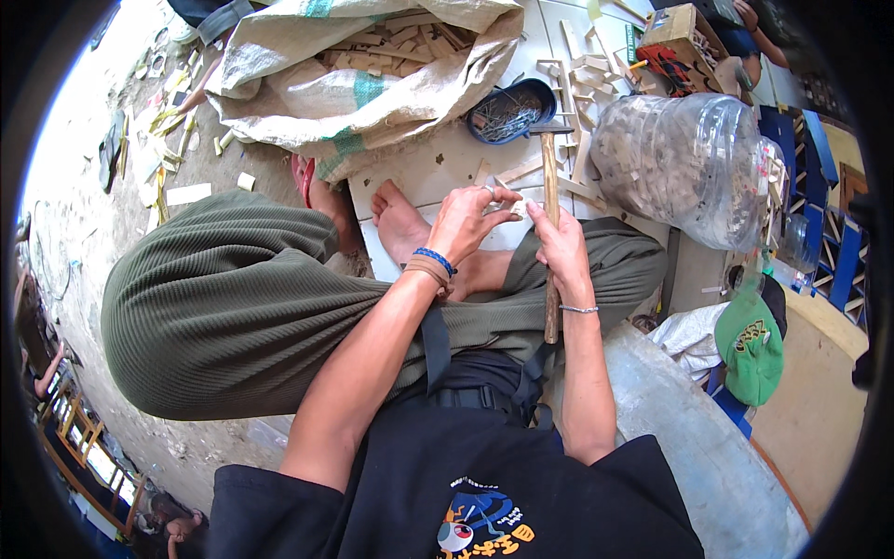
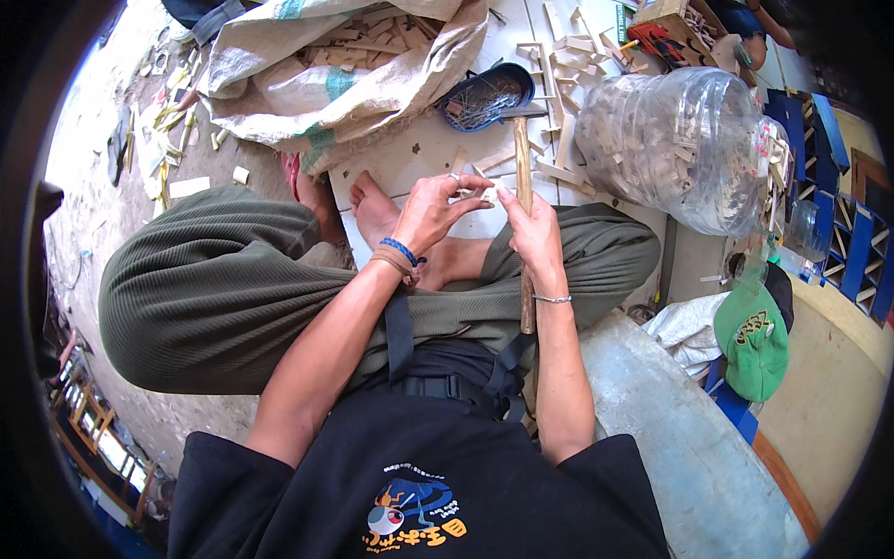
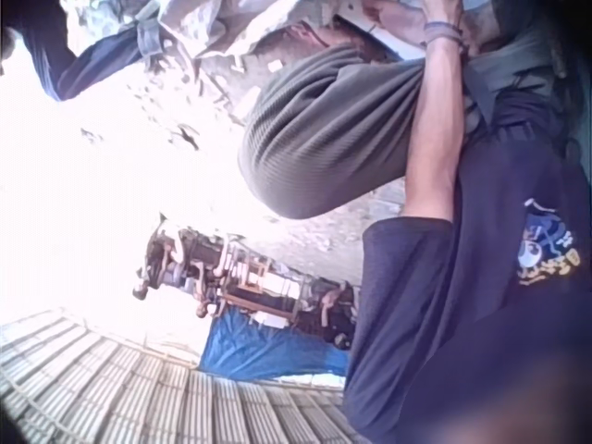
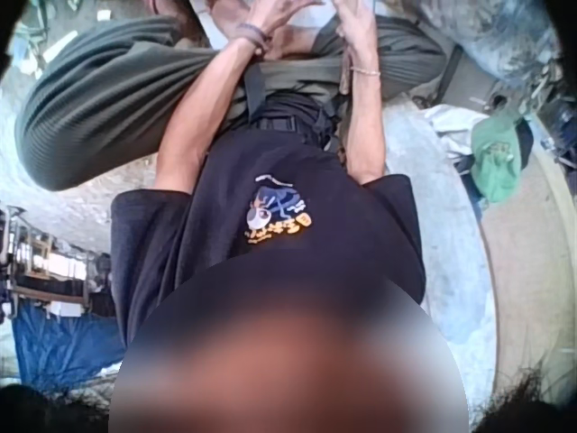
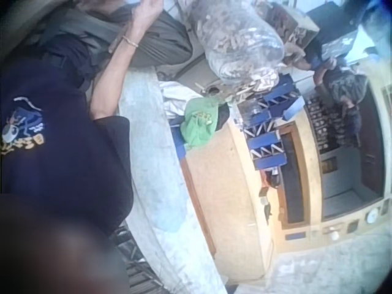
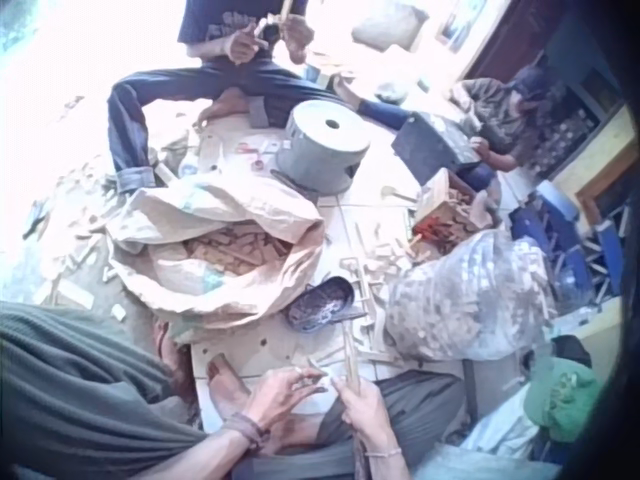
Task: The person sits on the floor and repeatedly picks small wooden pieces from a sack, inserts a nail into each piece, and taps the nail with a hammer. The person places the finished pieces into a nearby plastic container.
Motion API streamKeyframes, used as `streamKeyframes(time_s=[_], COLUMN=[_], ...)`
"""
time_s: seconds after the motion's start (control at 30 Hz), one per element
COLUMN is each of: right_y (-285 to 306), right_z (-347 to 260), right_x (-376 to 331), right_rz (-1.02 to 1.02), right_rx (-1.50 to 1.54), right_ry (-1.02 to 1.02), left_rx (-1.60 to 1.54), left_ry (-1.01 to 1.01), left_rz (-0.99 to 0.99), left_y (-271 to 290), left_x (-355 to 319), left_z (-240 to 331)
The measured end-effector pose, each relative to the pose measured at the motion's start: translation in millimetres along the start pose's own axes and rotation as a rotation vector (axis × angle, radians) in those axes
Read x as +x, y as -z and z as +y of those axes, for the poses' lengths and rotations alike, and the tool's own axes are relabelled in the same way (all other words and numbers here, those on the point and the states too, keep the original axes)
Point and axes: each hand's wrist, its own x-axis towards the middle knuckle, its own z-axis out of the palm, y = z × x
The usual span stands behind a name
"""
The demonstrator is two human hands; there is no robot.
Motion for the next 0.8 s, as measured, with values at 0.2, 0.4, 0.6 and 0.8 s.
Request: streamKeyframes(time_s=[0.2,0.4,0.6,0.8], right_y=[0.3,1.6,1.8,2.6], right_z=[4.2,4.5,1.3,0.0], right_x=[2.4,3.0,2.9,3.3], right_rz=[0.001,-0.006,-0.01,-0.015], right_rx=[0.0,-0.002,-0.009,-0.012], right_ry=[0.011,0.004,0.008,0.007], left_rx=[-0.007,-0.038,-0.042,-0.068], left_ry=[0.022,0.015,0.029,0.041], left_rz=[-0.003,0.001,-0.006,-0.013], left_y=[-1.2,-0.5,-1.2,-0.7], left_x=[0.8,0.7,1.4,1.8], left_z=[-1.0,-1.1,-2.2,-1.3])
